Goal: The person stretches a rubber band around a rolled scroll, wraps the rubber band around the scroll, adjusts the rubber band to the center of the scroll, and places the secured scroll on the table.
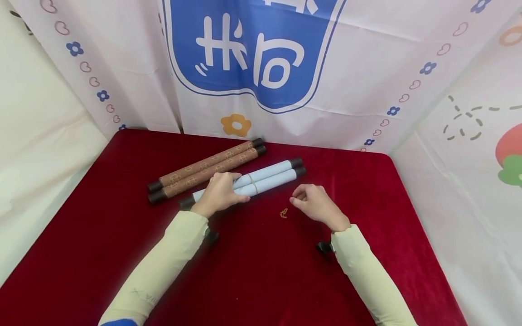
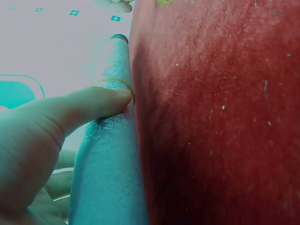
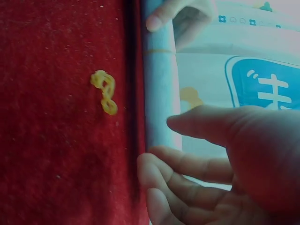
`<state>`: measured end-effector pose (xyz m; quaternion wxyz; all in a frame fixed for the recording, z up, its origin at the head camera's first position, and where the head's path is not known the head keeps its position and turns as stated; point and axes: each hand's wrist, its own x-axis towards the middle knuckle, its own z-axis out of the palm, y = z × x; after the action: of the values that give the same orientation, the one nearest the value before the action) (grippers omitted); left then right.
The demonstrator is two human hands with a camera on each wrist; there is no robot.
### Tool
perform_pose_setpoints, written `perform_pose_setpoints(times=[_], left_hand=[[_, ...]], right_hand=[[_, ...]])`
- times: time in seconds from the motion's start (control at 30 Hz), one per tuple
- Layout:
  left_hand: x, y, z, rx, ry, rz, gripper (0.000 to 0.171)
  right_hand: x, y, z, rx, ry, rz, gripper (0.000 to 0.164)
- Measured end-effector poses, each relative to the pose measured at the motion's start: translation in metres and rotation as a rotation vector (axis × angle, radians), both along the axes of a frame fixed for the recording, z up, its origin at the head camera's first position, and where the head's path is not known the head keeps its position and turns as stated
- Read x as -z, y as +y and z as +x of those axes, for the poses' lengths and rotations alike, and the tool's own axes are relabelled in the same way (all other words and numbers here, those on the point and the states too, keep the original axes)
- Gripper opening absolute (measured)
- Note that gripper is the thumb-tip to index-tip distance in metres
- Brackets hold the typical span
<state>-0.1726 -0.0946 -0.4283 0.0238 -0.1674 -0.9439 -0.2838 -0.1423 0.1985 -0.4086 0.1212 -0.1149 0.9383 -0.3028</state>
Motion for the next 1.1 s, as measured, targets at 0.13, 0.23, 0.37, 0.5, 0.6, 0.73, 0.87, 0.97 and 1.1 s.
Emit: perform_pose_setpoints(times=[0.13,0.23,0.37,0.5,0.6,0.73,0.87,0.97,1.1], left_hand=[[0.005,0.003,-0.004,-0.014,-0.018,-0.012,0.07],[0.006,0.004,-0.005,-0.026,-0.033,-0.019,0.071],[0.006,0.005,-0.007,-0.03,-0.047,-0.02,0.071],[0.004,0.007,-0.008,-0.028,-0.067,-0.058,0.072],[0.0,0.008,-0.007,-0.029,-0.077,-0.106,0.072],[-0.011,0.008,0.0,-0.024,-0.025,-0.133,0.072],[-0.024,0.01,0.011,0.004,0.069,-0.083,0.066],[-0.03,0.014,0.021,0.055,0.111,0.0,0.056],[-0.03,0.02,0.033,0.137,0.091,0.103,0.046]], right_hand=[[0.008,-0.006,-0.001,-0.055,0.003,0.039,0.013],[0.011,-0.01,-0.001,-0.083,-0.007,0.055,0.011],[0.013,-0.013,0.0,-0.082,-0.026,0.071,0.01],[0.014,-0.015,0.0,-0.071,-0.035,0.076,0.007],[0.015,-0.016,0.0,-0.07,-0.038,0.069,0.005],[0.017,-0.017,0.0,-0.066,-0.039,0.068,0.003],[0.016,-0.018,0.001,-0.066,-0.039,0.079,0.004],[0.011,-0.019,0.0,-0.073,-0.04,0.058,0.004],[0.0,-0.021,0.0,-0.093,-0.021,-0.03,0.005]])
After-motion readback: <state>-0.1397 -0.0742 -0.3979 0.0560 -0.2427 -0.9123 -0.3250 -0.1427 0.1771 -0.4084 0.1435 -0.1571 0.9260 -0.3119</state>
